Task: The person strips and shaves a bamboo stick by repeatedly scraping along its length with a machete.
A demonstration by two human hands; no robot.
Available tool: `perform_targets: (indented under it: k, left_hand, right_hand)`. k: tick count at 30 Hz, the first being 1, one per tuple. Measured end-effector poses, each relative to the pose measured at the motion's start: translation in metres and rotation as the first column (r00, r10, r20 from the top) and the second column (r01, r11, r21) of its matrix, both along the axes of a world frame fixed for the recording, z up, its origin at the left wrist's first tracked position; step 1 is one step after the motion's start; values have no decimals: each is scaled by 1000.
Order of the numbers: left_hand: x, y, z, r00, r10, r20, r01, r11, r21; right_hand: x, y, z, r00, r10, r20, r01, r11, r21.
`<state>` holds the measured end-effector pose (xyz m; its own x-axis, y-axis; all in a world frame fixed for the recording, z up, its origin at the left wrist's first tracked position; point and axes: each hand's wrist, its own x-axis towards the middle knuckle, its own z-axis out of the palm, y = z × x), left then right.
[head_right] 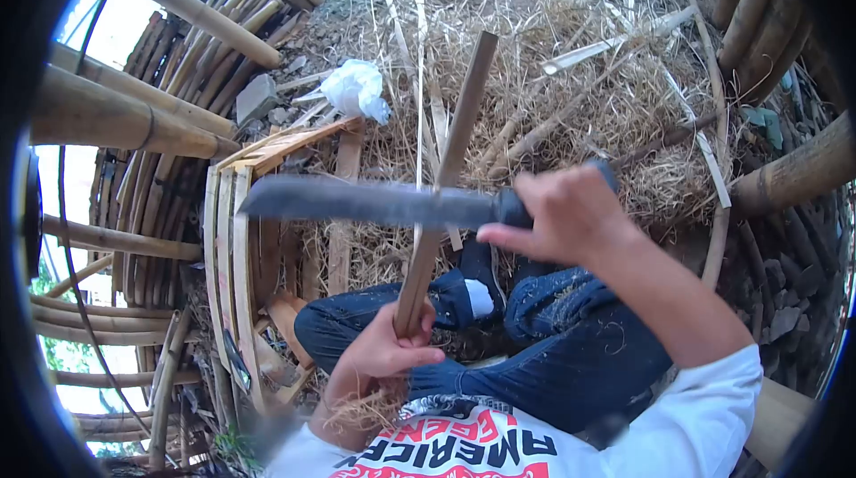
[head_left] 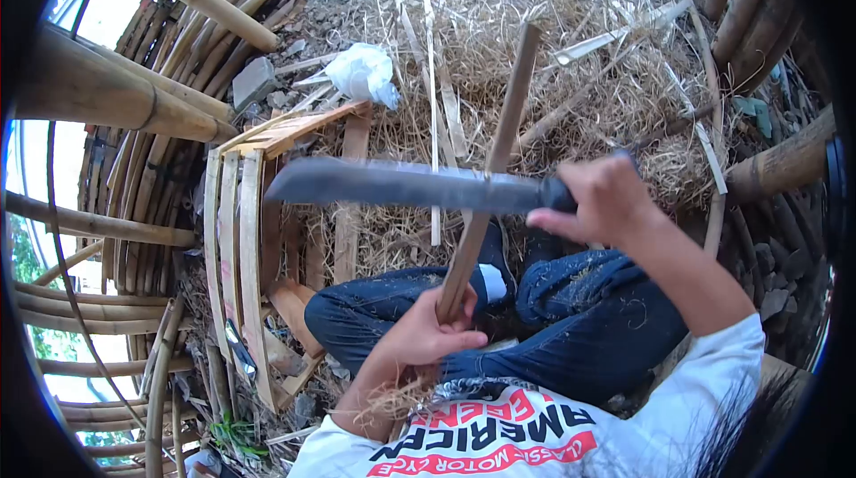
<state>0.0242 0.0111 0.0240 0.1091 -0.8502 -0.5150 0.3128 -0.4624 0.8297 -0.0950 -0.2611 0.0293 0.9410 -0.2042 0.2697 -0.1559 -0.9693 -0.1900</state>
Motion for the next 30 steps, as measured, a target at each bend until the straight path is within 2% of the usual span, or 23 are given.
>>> perform_targets:
  k: [2, 5, 10, 12, 13, 16, 18, 20, 21, 24, 25, 27, 28, 30]
  left_hand:
    - [-3, 1, 2, 1000, -20, -15, 21, 999, 25]
    - [2, -1, 0, 999, 5, 48, -3, 999, -35]
    - [-3, -2, 1, 1000, -6, -10, 7, 1000, 26]
    - [-1, 2, 1, 999, -13, -30, 13, 1000, 5]
    - [2, 4, -5, 999, 6, 42, -4, 999, -40]
    - [2, 7, -12, 999, -25, -25, 25, 1000, -13]
    - [0, 2, -9, 998, -26, -50, 25, 1000, -4]
    - [-5, 0, -2, 999, -34, 23, 34, 999, -16]
    - [-2, 3, -1, 997, -54, 48, 54, 999, -5]
    - [4, 12, -1, 994, -49, 98, 49, 999, 2]
    - [0, 14, -4, 999, -39, 1, 39, 999, 31]
    - [-6, 12, -4, 999, -34, 1, 34, 999, 27]
    - [-7, 9, -4, 999, -43, -10, 43, 999, 26]
    - [-6, 3, 3, 999, -47, -5, 47, 998, 43]
  right_hand:
    - [-1, -1, 1, 999, 38, 28, -40, 998, 52]
    - [3, -21, 0, 997, -74, -18, 74, 997, 11]
    - [-3, 1, 6, 999, 41, -20, -40, 997, 60]
    - [3, -17, 3, 997, 75, 25, -74, 997, -29]
    - [7, -27, 0, 996, -92, 5, 92, 994, 62]
    - [-2, -31, -1, 983, -169, -72, 176, 980, 95]
    - [0, -13, 1, 993, -106, -53, 111, 990, 89]
    - [1, 0, 1, 995, 91, -32, -90, 996, 29]
    - [4, -8, 4, 995, 82, -51, -84, 996, -36]
    - [9, -41, -11, 970, -240, -35, 242, 949, 201]
    - [5, -42, -10, 972, -233, -30, 234, 951, 203]
    - [-5, -39, -4, 955, -264, -136, 293, 913, 282]
    - [-6, -30, 0, 956, -263, -131, 290, 916, 278]
    - [-6, -3, 7, 1000, 11, -7, -11, 997, 75]
